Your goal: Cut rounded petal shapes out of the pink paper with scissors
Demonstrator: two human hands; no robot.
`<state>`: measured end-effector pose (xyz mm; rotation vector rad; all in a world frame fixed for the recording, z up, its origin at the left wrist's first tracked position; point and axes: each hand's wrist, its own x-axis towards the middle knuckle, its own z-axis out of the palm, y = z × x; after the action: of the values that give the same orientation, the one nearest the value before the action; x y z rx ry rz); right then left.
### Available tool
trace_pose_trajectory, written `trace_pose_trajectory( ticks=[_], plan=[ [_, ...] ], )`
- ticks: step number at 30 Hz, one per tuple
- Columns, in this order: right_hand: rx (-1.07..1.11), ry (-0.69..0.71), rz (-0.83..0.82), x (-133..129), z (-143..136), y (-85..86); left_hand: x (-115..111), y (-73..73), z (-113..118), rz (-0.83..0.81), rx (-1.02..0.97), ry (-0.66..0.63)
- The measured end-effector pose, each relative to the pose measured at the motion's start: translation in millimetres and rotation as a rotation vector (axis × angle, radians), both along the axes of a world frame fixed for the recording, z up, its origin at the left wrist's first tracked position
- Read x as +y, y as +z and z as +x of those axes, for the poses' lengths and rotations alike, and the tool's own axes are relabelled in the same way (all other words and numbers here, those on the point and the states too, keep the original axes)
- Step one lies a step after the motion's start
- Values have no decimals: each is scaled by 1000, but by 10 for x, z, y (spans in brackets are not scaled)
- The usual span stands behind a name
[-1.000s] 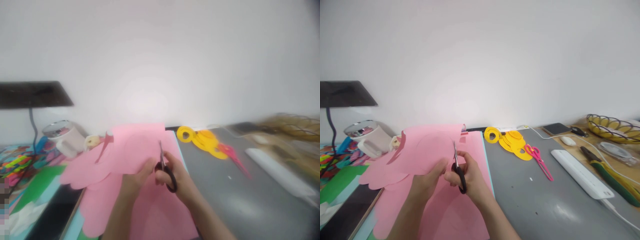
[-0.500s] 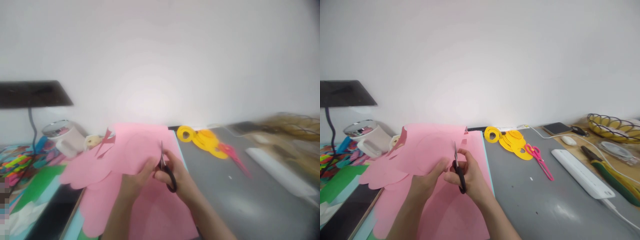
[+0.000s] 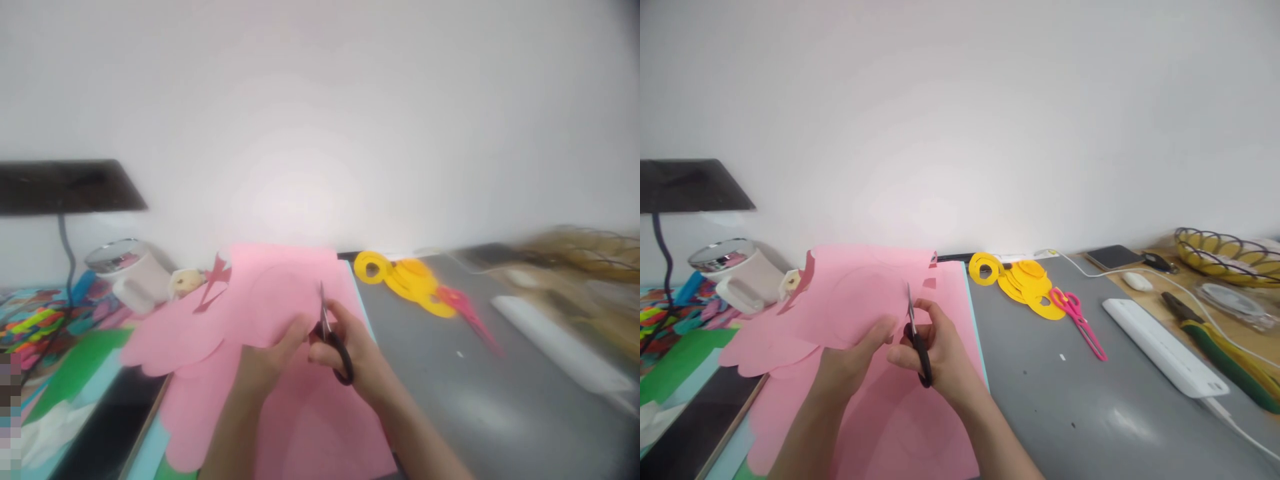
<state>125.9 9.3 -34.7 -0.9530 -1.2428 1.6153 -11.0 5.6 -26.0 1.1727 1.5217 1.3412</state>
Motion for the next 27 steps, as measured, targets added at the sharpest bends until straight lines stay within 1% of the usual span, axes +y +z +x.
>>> trace_pose_trajectory(
  ticks=[8,11,14,16,18,20,21,23,24,27],
  plan=[
    [-44,-6,-7,1,6,-60,34,-62,-46,62,24,-11],
    [-74,-17,-14,-2,5,-38,37,-89,-55,76,26,5],
    [-105,-30,-13,-8,3,-6,41,-115,-73,46,20,37],
    [-110,-29,-6,-9,1,-2,53,-132,-92,54,16,38],
    [-117,-34,-9,-6,-3,-14,73,-153,-107,91,-27,-26],
    [-124,-54,-23,-5,-17,-28,96,-175,-103,129,-121,-99],
    [-124,-67,-31,-6,-28,-33,105,-185,-91,143,-177,-108],
    [-115,-99,-45,-12,-56,-34,115,-193,-45,166,-254,-62],
    [-111,-116,-53,-17,-71,-31,113,-189,-14,177,-262,-17],
    [-92,-155,-82,-33,-110,-12,89,-140,86,206,-200,58]
  ],
)
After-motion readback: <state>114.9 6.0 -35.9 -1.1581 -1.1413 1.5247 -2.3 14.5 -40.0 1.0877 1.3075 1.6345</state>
